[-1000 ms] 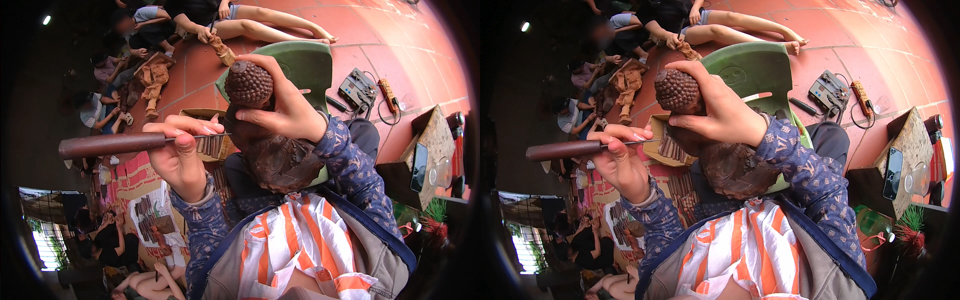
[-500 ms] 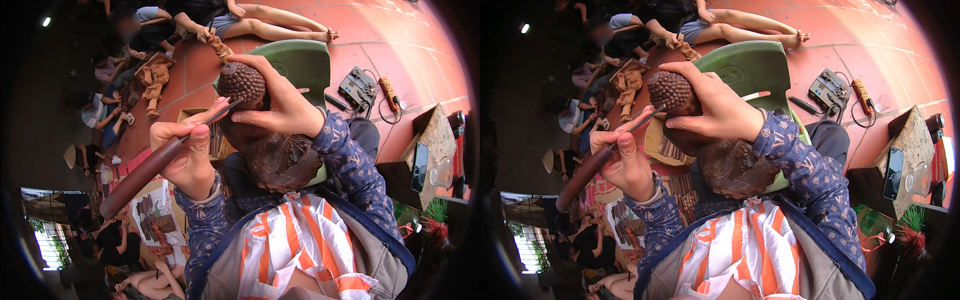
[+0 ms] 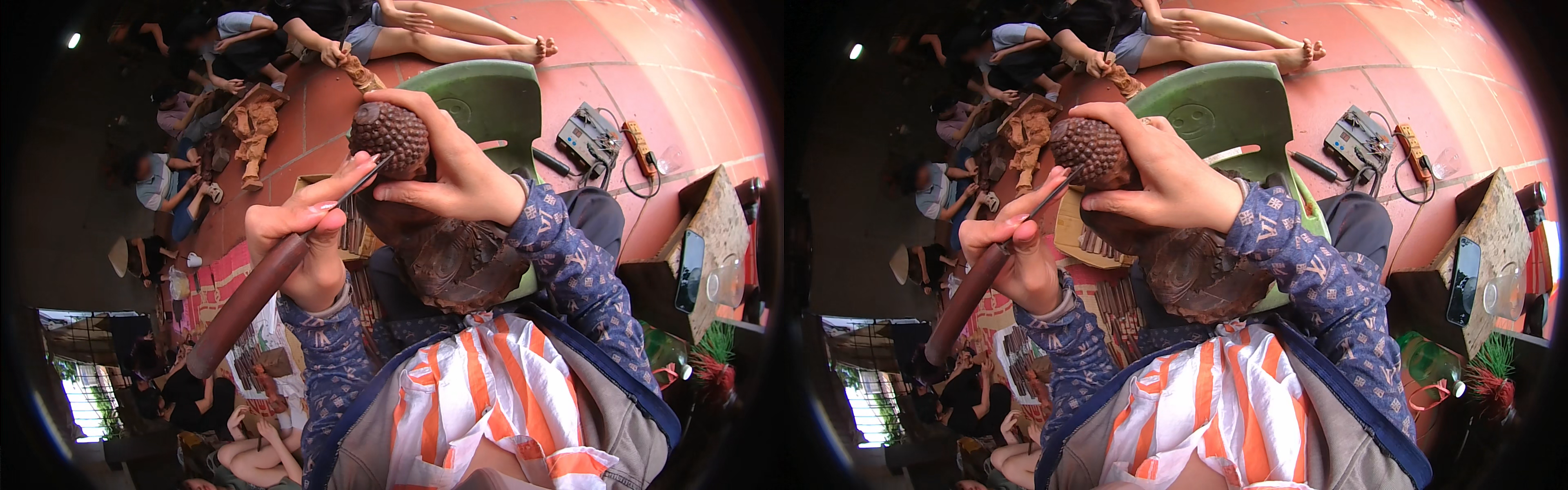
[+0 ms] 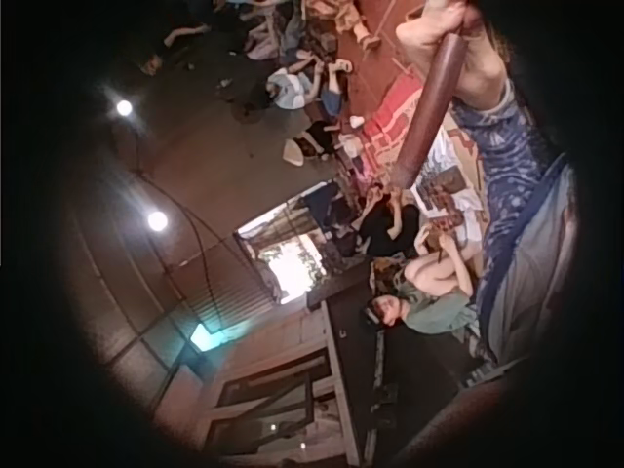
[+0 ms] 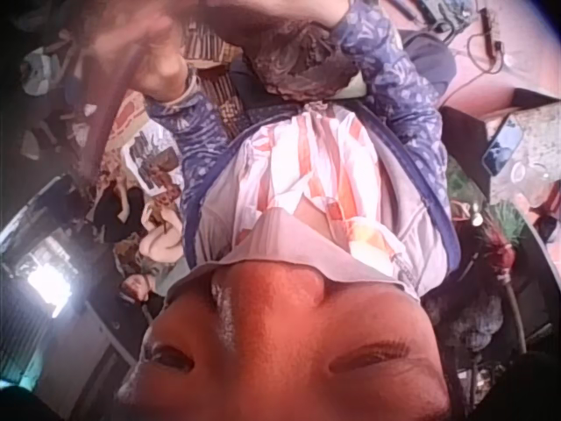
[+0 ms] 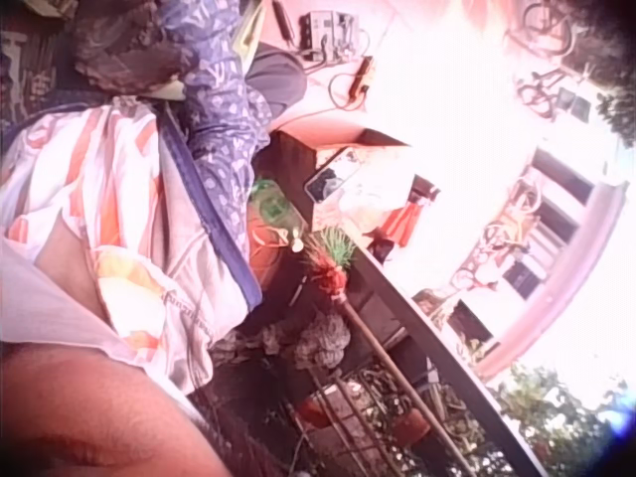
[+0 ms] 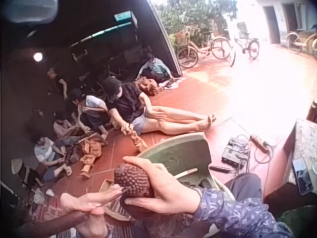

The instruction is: The person carves a wooden Buddha statue using a chisel and mallet. They hold the statue in their lap and repeatedly strike the chisel to shape the head and upper body details.

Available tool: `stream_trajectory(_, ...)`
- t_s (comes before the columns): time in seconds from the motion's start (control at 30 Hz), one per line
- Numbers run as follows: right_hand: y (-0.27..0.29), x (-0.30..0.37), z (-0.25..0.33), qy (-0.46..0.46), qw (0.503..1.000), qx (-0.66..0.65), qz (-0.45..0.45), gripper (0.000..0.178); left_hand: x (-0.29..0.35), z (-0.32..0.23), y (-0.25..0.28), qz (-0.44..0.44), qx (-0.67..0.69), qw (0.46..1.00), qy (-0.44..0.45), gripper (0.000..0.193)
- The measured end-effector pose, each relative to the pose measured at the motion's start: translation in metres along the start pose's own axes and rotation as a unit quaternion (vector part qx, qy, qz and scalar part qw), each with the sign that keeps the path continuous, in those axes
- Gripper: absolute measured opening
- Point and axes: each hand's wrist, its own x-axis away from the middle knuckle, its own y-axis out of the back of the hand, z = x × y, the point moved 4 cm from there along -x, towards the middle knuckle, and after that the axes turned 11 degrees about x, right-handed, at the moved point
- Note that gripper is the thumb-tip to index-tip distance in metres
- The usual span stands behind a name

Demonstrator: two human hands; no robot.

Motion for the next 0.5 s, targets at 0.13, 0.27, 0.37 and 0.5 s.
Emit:
stream_trajectory(0.13,0.002,-0.001,0.004,-0.002,1.000,0.003,0.019,0.079,-0.003,-0.005,-0.005,0.020,-0.026,0.999,-0.007,0.025)
stream_trajectory(0.27,0.004,0.000,0.005,-0.009,0.999,0.004,0.034,0.080,-0.004,-0.008,-0.006,0.025,-0.033,0.999,-0.001,0.025)
stream_trajectory(0.37,0.003,-0.001,0.005,-0.016,0.999,-0.010,0.040,0.080,-0.006,-0.010,-0.008,0.027,-0.044,0.999,-0.008,0.025)
stream_trajectory(0.5,0.005,0.000,0.008,-0.004,1.000,0.020,0.020,0.079,-0.007,-0.014,-0.014,0.028,-0.102,0.994,-0.010,0.025)
